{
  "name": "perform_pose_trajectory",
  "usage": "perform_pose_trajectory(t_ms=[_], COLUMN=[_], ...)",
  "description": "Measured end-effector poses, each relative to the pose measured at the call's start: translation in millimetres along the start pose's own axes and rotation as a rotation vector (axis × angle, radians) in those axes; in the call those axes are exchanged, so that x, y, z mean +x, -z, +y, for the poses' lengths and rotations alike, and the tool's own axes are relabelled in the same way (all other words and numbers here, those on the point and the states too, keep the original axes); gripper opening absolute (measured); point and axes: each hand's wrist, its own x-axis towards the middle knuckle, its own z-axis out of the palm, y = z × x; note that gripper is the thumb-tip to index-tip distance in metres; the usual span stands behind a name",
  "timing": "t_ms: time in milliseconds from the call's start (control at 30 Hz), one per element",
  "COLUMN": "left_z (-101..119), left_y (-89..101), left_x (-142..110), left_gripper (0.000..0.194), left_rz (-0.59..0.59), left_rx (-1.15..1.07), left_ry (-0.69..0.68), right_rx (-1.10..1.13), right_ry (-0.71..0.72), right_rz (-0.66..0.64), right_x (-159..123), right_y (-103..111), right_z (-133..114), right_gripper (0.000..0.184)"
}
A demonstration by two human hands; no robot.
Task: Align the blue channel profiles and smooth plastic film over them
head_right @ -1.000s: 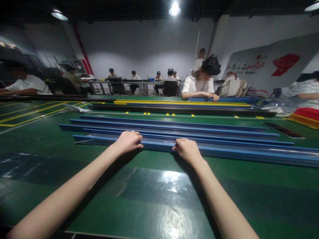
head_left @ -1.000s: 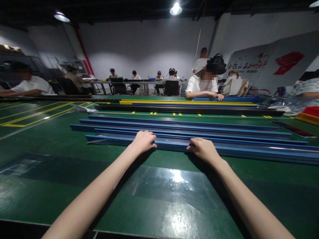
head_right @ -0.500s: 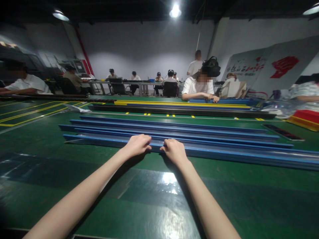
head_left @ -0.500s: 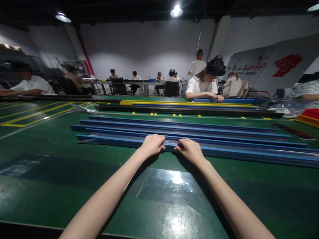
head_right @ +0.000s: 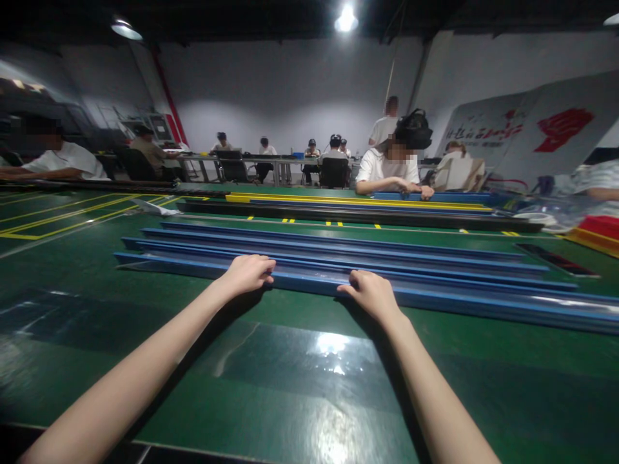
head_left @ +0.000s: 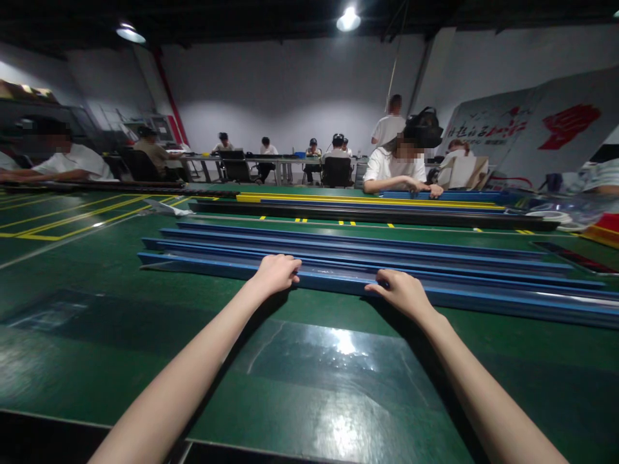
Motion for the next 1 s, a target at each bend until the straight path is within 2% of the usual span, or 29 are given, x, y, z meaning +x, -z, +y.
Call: perform_pose_trajectory(t_ms=[133, 200, 267, 433, 567, 667, 800, 900, 1000], left_z=[2.3, 8.4, 17.8, 48.2, 62.5, 64.1, 62.0, 59.0, 52.5], left_y=[4.4, 6.6, 7.3, 2.6, -5.0, -8.9, -9.2, -7.7, -6.7], left_x=[0.7, 4.4, 10.5, 26.0, 28.1, 26.6, 26.4, 26.2, 24.5], left_gripper=[0.010, 0.015, 0.022, 0.017, 0.015, 0.013, 0.013, 0.014, 0.014], left_rz=[-0.043, -0.043, -0.031, 0.038, 0.067, 0.083, 0.112, 0.113, 0.088], left_rx=[0.011, -0.014, -0.077, -0.139, -0.165, -0.185, -0.161, -0.143, -0.132], left_ry=[0.037, -0.012, -0.085, -0.186, -0.183, -0.161, -0.216, -0.229, -0.223], right_rx=[-0.042, -0.074, -0.110, -0.134, -0.108, -0.091, -0.087, -0.138, -0.179], right_ry=[0.002, 0.000, 0.005, 0.028, 0.011, 0.015, 0.105, 0.158, 0.120], right_rz=[0.034, 0.032, 0.019, 0.027, 0.041, 0.035, 0.007, 0.004, 0.031], right_x=[2.3, 4.7, 7.6, 13.6, 14.6, 14.4, 12.0, 6.7, -1.4], right_y=[-2.8, -2.8, -2.8, -6.2, -9.0, -9.0, -5.3, 0.6, 7.1], right_z=[-5.0, -11.7, -19.7, -39.6, -46.3, -44.6, -35.5, -22.4, -2.4], right_gripper=[0.032, 0.032, 0.032, 0.029, 0.028, 0.027, 0.021, 0.017, 0.019])
